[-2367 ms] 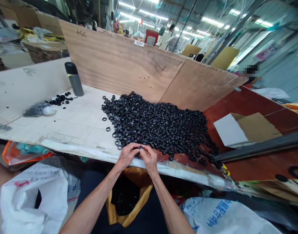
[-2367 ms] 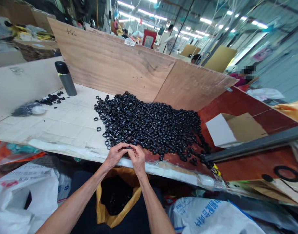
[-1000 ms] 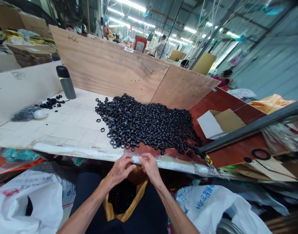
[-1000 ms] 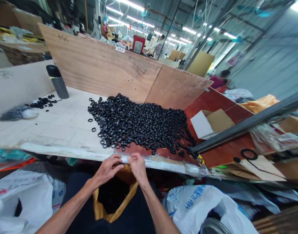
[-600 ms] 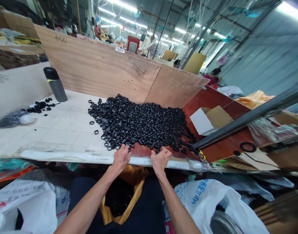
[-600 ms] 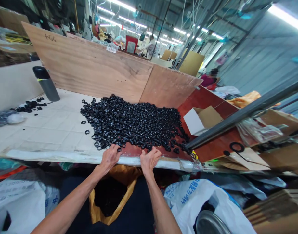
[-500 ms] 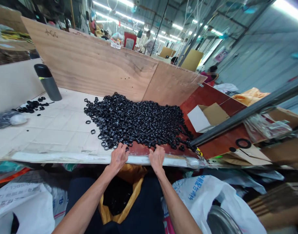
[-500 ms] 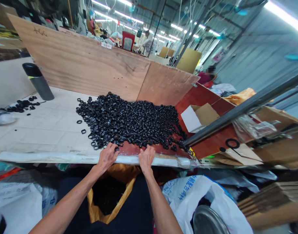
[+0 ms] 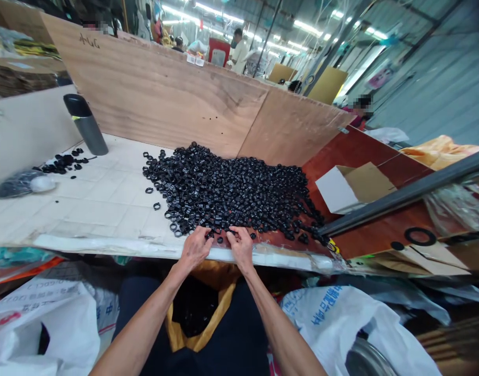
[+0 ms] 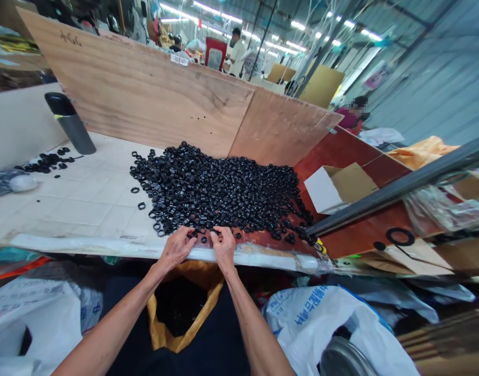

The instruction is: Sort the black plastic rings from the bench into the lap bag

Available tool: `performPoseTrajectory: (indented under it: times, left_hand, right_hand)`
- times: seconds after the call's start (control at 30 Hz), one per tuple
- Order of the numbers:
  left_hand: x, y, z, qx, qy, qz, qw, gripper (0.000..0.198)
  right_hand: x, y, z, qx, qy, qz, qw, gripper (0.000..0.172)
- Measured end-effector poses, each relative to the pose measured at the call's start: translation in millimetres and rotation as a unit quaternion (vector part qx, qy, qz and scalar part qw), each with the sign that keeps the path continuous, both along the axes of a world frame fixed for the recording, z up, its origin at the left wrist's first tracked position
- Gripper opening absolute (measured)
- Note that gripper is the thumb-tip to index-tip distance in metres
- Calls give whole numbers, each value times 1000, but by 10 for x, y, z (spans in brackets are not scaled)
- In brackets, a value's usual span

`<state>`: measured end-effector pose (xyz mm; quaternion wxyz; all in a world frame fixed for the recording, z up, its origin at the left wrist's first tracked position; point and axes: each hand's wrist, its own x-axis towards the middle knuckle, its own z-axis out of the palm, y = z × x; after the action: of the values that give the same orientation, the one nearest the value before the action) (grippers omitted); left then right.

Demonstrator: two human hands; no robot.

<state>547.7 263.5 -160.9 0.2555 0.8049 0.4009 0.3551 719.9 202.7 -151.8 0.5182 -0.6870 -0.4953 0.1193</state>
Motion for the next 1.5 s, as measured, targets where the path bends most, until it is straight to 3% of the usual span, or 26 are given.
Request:
performPoseTrajectory:
  times: [0.2,0.3,0.53,0.8,0.9,1.07,1.33,1.5]
  left_hand:
    - [-62,17,35,-47,-98,-40,993,15]
    - [-75,6,42,-107,-163,-50,980,15]
    - [-119,-16,129,-302,-328,-106,889,34]
    - [-191,0,197,-375,-358,-127,845,37]
    - [-203,24,178,-372,-357,-127,847,36]
    - [-202,61,171,-344,-348,-106,866,43]
    - [-157,69,147,-332,-345,-108,871,36]
    - [-134,62,100,-302,-311,-88,897,33]
  right_hand:
    - [-149,-131,46,-20,86,97,991,21]
    - [-227,-63,79,-38,124,103,986,20]
    - [-357,56,150,-11,337,158,928,31]
    - [-327,82,48,23,373,149,916,29]
    - [-306,90,35,22,359,167,918,32]
    - [-322,93,20,24,422,165,891,38]
    - [-272,53,63,58,260,198,943,28]
    - [-301,30,68,39,283,180,941,28]
